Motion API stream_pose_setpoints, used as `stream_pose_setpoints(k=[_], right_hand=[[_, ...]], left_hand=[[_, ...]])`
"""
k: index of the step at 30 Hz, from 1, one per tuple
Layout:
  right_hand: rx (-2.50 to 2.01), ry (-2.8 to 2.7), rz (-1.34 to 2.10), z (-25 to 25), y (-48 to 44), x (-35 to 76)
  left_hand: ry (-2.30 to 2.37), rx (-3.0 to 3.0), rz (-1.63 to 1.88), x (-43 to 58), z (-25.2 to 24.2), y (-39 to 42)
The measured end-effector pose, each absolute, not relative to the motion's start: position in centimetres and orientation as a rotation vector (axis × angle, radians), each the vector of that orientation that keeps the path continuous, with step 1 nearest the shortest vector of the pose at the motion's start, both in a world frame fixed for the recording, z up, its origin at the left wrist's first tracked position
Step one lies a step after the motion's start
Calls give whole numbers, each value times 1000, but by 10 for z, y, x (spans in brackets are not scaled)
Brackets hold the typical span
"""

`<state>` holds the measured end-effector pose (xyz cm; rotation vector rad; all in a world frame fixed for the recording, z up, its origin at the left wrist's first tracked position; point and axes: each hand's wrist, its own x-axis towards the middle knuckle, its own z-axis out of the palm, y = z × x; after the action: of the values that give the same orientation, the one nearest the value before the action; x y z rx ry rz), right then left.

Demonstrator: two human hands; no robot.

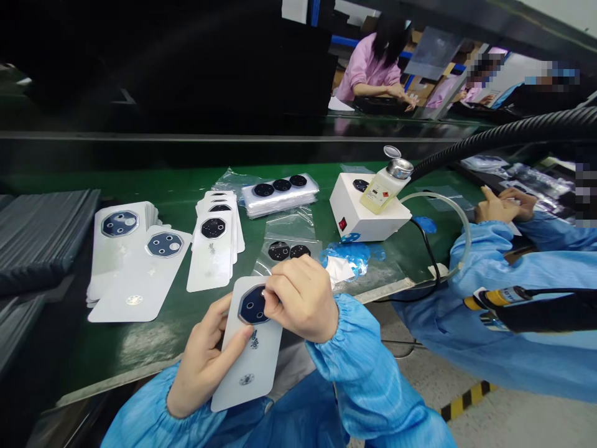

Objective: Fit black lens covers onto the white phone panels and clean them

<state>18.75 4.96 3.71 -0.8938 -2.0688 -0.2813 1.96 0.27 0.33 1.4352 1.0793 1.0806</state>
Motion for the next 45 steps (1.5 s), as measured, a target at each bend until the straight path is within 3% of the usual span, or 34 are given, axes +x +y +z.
stream_pose_setpoints(k=[22, 45], right_hand=[[-878, -2142, 91, 38, 47, 192], [-866, -2092, 941, 37, 36, 213]], left_hand=[[1024, 1293, 976, 15, 3, 7], [951, 1057, 927, 18, 1, 16]])
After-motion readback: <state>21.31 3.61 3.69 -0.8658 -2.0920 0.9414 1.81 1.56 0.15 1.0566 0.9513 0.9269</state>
